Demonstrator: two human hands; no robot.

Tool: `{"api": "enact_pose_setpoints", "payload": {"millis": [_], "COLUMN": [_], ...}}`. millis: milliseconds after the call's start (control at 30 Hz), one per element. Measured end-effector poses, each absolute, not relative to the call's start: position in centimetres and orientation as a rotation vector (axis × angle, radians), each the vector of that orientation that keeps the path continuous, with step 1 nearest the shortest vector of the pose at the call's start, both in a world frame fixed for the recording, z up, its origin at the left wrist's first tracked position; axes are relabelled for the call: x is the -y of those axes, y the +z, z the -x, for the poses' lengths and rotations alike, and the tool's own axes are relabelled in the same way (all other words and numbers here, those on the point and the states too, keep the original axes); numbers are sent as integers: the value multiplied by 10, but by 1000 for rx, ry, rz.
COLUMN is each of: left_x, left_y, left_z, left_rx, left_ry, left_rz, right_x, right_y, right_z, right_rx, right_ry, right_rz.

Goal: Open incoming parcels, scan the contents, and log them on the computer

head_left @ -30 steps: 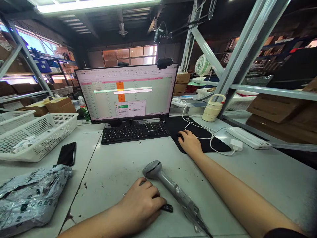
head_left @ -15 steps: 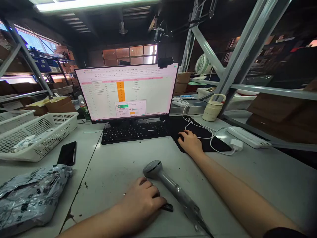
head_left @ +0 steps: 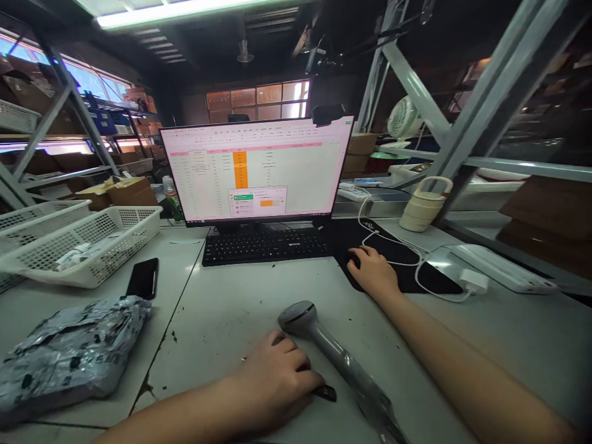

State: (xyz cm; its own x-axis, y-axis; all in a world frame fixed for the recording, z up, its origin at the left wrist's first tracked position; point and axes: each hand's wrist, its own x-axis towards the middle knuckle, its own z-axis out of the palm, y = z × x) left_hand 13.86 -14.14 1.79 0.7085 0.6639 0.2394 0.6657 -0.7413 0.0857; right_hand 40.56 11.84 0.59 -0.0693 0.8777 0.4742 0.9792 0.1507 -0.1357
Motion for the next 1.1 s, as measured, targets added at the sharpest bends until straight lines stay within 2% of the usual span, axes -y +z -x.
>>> {"api": "enact_pose_setpoints", "payload": {"millis": [633, 1100], "left_x": [139, 137], "left_y": [16, 9], "left_z": [-139, -139], "left_rx": [1075, 1074], "left_ry": [-415, -430], "left_rz": [2809, 2764], "right_x": [-137, -124], "right_y": [-10, 1], "right_z": [-413, -407], "right_rx": [2033, 1994], "right_ry": [-318, -329], "right_rz": [1598, 1632]}}
